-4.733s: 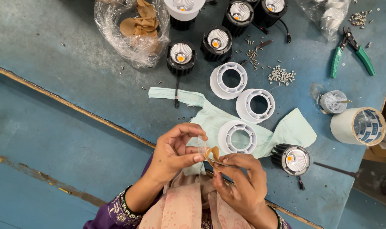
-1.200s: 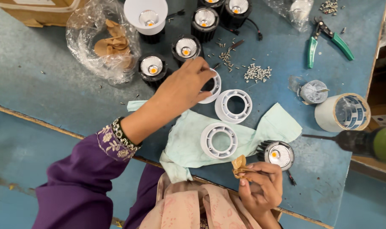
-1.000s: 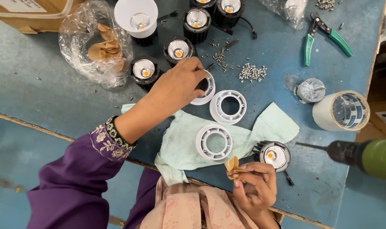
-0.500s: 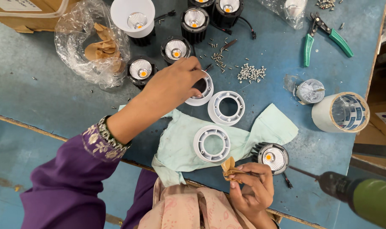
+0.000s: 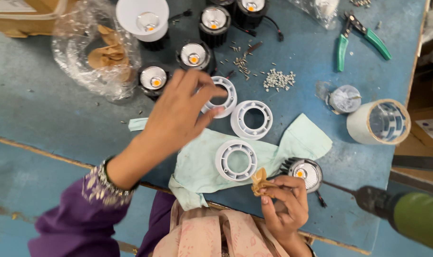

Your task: The person assembles LED light fixtures by hand. They place small circular inserts into white plastic housings, then attach black heat-sink bodies and secure them with screws using a screwdriver.

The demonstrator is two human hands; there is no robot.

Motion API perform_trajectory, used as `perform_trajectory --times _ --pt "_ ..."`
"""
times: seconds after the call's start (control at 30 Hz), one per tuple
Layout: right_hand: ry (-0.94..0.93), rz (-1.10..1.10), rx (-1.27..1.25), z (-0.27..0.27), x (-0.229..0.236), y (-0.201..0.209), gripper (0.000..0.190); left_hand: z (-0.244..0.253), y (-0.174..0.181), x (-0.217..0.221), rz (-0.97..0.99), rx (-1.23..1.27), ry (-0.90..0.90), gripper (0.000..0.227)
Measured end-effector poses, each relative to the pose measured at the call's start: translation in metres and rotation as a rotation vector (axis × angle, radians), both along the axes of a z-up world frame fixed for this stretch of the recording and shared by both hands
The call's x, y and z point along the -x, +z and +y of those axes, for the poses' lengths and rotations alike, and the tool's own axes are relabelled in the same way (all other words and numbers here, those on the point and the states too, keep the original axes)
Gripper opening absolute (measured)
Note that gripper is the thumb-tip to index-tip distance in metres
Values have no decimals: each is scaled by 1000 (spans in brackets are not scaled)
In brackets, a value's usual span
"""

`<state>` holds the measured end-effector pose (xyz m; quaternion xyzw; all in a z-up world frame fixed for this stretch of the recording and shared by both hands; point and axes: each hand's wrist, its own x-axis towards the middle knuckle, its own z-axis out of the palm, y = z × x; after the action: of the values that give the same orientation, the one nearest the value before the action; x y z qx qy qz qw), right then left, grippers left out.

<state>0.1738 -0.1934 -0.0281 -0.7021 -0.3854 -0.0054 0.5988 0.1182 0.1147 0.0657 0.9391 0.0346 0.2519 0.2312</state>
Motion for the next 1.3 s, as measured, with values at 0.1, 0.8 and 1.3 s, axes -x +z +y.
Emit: perform_trajectory --times 0.1,0.8,1.3 --pt "-28 43 -37 2 2 -3 10 -35 4 15 39 286 -126 36" --pt "199 620 -268 18 24 16 17 -111 -50 64 243 1662 -185 28" --pt "36 96 154 16 30 45 21 -136 -54 83 -12 1656 -40 18"
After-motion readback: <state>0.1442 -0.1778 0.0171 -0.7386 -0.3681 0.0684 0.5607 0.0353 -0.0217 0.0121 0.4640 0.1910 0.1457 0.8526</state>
